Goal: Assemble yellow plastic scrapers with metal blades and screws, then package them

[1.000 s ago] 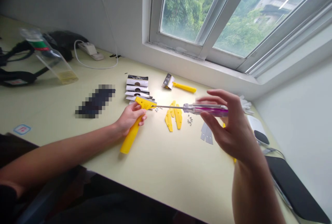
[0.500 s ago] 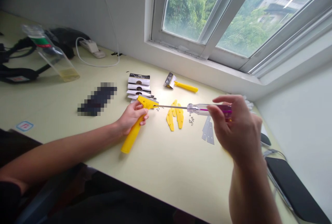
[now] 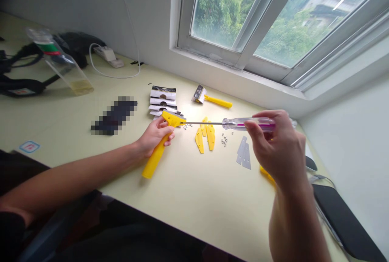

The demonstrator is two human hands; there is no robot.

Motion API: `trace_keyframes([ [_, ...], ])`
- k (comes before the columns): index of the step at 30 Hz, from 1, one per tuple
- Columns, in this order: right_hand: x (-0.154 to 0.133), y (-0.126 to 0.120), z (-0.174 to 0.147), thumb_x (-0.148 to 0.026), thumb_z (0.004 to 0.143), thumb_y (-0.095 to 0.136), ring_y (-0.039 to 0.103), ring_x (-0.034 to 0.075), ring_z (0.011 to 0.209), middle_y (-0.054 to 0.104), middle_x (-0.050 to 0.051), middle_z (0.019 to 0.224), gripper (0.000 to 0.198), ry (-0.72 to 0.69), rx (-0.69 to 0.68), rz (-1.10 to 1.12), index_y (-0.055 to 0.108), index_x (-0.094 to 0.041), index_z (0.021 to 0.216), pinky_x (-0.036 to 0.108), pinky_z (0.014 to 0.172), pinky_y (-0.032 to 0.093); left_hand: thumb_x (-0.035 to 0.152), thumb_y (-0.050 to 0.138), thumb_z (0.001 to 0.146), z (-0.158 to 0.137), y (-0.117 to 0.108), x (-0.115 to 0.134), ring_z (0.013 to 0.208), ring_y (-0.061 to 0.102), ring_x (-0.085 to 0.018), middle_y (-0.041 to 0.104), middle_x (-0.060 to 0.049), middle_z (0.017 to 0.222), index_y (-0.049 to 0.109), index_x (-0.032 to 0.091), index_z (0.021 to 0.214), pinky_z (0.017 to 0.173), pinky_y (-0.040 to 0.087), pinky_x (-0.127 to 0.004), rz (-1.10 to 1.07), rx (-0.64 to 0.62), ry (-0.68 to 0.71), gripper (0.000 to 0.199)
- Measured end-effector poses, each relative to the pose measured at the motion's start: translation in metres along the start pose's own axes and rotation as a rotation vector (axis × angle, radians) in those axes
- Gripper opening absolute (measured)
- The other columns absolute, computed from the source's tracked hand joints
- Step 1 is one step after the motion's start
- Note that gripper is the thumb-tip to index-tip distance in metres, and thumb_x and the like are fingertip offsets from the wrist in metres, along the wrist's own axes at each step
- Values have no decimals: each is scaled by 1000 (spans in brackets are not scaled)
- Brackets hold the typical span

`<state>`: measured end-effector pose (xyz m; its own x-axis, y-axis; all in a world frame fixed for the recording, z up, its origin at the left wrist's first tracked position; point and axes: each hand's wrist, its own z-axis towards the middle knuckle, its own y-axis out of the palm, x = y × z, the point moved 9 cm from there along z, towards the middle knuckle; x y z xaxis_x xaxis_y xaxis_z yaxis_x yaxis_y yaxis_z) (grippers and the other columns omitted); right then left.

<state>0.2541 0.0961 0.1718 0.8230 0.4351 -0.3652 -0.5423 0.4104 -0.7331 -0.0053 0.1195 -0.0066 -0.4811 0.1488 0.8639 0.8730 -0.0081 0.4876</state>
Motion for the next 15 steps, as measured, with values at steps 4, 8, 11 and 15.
trace_keyframes([
  [4,-2,7,1,-44,82,65,67,18,77,66,6,94,47,-49,-72,102,52,-22,122,33,70,56,14,67,67,1,0,0,51,49,-5,52,2,85,53,20,92,37,33,-16,5,-7,1,30],
  [8,10,3,2,-46,85,62,65,17,66,64,1,76,37,-9,-10,65,57,-23,113,30,61,54,14,68,67,1,1,-2,51,50,-5,53,2,85,54,21,94,37,33,-16,4,-24,-2,31],
  [11,14,17,1,-47,81,65,66,17,67,67,3,89,49,-9,-154,172,52,-25,122,30,58,55,14,69,66,1,-1,-1,51,51,-5,53,2,85,53,21,94,37,33,-16,-7,-12,-4,33],
  [15,17,18,0,-47,85,61,64,15,61,66,2,82,44,35,-156,117,53,-24,122,29,55,56,19,73,68,2,-2,4,52,50,-5,53,2,86,52,21,93,38,34,-15,-28,-3,12,33],
])
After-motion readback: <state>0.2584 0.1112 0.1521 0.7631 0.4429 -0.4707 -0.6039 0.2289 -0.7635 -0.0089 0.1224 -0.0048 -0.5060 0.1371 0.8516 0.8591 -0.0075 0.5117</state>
